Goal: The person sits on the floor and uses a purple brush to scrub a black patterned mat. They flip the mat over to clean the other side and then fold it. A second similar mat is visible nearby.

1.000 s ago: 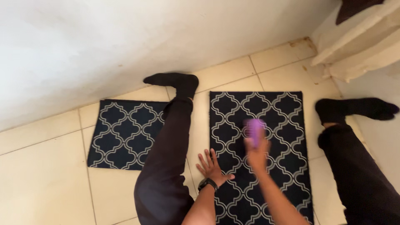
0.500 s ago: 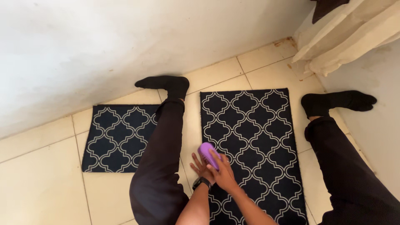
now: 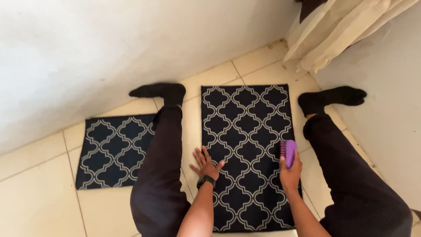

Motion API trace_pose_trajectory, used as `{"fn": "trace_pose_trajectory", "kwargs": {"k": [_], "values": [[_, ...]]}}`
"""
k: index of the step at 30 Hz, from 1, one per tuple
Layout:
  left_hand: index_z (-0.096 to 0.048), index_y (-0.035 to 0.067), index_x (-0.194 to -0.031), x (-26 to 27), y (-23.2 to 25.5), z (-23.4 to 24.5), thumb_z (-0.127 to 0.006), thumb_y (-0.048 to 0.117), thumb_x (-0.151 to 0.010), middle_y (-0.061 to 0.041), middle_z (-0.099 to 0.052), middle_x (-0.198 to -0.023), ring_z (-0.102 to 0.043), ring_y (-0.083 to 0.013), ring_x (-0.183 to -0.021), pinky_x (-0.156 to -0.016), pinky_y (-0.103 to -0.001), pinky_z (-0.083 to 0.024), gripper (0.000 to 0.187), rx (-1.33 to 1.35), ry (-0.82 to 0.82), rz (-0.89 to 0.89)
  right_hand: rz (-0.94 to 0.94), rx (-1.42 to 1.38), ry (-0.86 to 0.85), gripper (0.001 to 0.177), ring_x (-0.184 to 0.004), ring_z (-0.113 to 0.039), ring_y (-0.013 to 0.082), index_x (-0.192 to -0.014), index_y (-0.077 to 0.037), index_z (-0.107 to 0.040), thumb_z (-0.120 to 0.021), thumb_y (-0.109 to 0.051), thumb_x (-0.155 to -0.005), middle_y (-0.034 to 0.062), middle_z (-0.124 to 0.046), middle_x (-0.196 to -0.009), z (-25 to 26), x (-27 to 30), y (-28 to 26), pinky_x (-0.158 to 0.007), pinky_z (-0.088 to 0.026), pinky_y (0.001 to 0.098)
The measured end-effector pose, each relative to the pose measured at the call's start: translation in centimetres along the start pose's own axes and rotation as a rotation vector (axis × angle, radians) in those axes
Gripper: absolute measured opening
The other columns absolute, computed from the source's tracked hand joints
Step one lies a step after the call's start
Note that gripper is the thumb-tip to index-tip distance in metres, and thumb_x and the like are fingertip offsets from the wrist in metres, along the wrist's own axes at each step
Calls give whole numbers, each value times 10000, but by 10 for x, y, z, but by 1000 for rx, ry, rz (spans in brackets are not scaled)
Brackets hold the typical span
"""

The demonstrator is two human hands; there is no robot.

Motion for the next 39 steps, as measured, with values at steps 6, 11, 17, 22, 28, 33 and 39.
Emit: {"fn": "trace_pose_trajectory", "kwargs": {"k": [6,11,17,22,28,33,39], "values": [[318,235,-1596,65,-18,-21,-827,710,-702,-106,319,-1699,261,-319,-1566,-1184,-732,-66,1529,-179,-310,136,99,37,18,720,-1201,-534,442,-1535,-31,-453,-711,-354,-946,298,-554,-1315,-23,1,-14,-1050,-417,502],[357,266,-1556,81,-24,-17,-855,718,-652,-93,388,-1667,335,-322,-1541,-1195,-742,39,1578,-166,-327,84,104,248,-484,195,-1110,-676,237,-1053,-204,-782,-710,-292,-894,79,-740,-1156,-110,83,-58,-947,-502,376],[377,259,-1554,72,-28,-28,-836,748,-630,-118,405,-1655,377,-334,-1517,-1178,-752,60,1601,-163,-369,51,418,-252,-652,705,-1212,-547,364,-1473,-30,-485,-670,-417,-913,217,-599,-1300,-109,107,-148,-1042,-408,471],[378,242,-1553,74,-30,-29,-830,769,-625,-138,423,-1647,410,-343,-1498,-1163,-759,93,1612,-120,-399,35,215,-22,-51,636,-1037,-654,397,-1429,29,-535,-643,-420,-992,261,-668,-1205,-35,-12,-78,-921,-516,476],[360,254,-1567,68,-27,-31,-830,769,-617,-147,422,-1646,410,-367,-1491,-1144,-787,96,1607,-94,-377,60,-86,3,-251,399,-841,-691,338,-1297,-62,-635,-574,-311,-991,186,-700,-963,-76,11,-32,-868,-549,501],[340,300,-1544,55,-32,-46,-858,723,-644,-151,437,-1616,424,-402,-1453,-1091,-814,105,1557,-156,-282,28,285,-202,-756,712,-1143,-564,325,-1524,-120,-416,-674,-385,-915,197,-577,-1264,-142,136,-129,-1000,-440,468],[343,268,-1573,67,-31,-39,-839,751,-625,-133,413,-1647,399,-374,-1499,-1147,-789,92,1591,-79,-359,34,-93,-375,-701,827,-1225,-553,276,-1556,-125,-358,-698,-432,-868,135,-522,-1417,-97,93,-80,-972,-507,410]]}}
Point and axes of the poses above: each hand's wrist, its own x-axis away from the middle knuckle, its own z-axis out of the back of the hand, y = z × x, the point moved 9 cm from there along -x, towards the middle knuckle
